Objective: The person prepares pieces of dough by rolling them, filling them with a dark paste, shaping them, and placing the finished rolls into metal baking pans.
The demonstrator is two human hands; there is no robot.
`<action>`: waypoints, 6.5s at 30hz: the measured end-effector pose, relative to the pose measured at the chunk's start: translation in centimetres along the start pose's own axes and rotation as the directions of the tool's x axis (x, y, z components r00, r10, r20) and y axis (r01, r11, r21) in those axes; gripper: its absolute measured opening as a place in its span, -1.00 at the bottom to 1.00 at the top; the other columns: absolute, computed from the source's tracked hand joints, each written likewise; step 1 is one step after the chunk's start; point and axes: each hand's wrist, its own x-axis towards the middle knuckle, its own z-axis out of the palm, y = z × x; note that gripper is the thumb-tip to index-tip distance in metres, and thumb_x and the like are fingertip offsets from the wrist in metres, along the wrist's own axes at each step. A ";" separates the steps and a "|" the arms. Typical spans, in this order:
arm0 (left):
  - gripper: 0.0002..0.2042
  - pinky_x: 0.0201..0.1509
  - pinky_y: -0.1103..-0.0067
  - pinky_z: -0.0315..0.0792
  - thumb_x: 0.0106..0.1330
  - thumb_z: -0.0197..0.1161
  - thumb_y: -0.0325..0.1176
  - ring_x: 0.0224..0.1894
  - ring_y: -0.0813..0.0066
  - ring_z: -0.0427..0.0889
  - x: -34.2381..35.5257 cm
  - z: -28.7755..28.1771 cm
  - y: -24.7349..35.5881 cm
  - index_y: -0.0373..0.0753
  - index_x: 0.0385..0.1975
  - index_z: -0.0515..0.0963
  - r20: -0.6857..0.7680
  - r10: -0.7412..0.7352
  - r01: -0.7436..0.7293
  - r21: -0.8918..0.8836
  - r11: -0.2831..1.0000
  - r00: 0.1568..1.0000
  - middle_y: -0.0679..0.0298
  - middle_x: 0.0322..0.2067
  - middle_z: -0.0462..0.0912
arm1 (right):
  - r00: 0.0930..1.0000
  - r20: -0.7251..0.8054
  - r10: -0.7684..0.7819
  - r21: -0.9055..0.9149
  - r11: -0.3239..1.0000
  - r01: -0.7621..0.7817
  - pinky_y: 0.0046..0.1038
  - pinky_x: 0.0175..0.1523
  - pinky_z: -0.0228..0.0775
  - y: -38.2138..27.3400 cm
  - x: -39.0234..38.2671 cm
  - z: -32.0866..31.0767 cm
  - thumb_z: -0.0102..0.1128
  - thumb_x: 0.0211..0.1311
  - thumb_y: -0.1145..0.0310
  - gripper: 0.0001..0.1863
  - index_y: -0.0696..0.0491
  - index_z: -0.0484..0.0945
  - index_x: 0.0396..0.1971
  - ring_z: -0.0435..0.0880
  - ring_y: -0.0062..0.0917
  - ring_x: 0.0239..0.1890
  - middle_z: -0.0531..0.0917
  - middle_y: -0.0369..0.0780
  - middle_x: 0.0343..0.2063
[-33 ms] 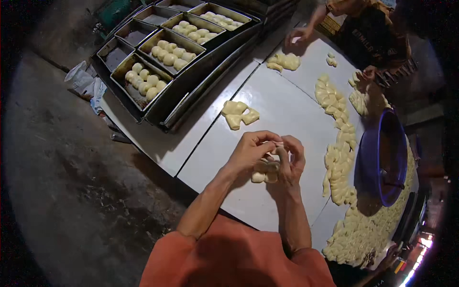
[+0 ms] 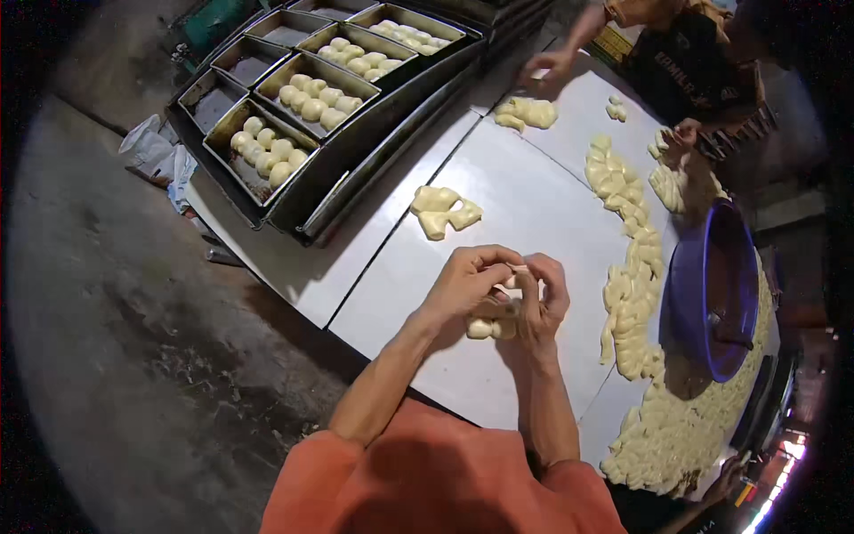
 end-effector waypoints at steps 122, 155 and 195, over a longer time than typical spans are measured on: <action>-0.60 0.07 0.45 0.59 0.46 0.25 -0.33 0.02 0.27 0.68 -0.6 8.3 -2.8 -0.43 0.19 0.49 0.126 -0.289 0.239 0.311 0.920 0.949 -0.06 0.01 0.65 | 0.729 -0.183 0.660 0.210 0.751 -0.627 -0.59 -0.31 0.49 1.9 10.6 -38.8 0.26 0.39 0.31 -0.92 -0.04 0.59 -0.22 0.64 -0.69 -0.38 0.62 -0.41 -0.40; -0.66 -0.29 0.74 0.48 0.41 0.34 -0.25 -0.37 0.71 0.59 1.3 1.7 -1.9 -0.39 0.01 0.65 -0.139 -0.056 0.036 -0.145 0.989 0.989 0.33 -0.31 0.70 | 0.747 0.049 0.664 0.309 0.701 -0.643 -0.48 -0.11 0.49 -3.6 1.0 -0.7 0.29 0.31 0.45 -0.80 0.23 0.66 -0.14 0.62 -0.51 -0.24 0.62 -0.17 -0.24; -0.54 -0.19 0.56 0.61 0.55 0.11 -0.27 -0.22 0.50 0.69 -0.7 1.4 -3.3 -0.33 0.36 0.32 0.057 -0.173 0.167 0.099 0.981 0.983 0.10 -0.12 0.67 | 0.859 0.218 0.464 -0.119 0.886 -0.448 -0.42 -0.04 0.59 -4.8 -0.9 -8.5 0.38 0.16 0.49 -0.73 0.10 0.62 -0.11 0.69 -0.33 -0.14 0.66 -0.11 -0.10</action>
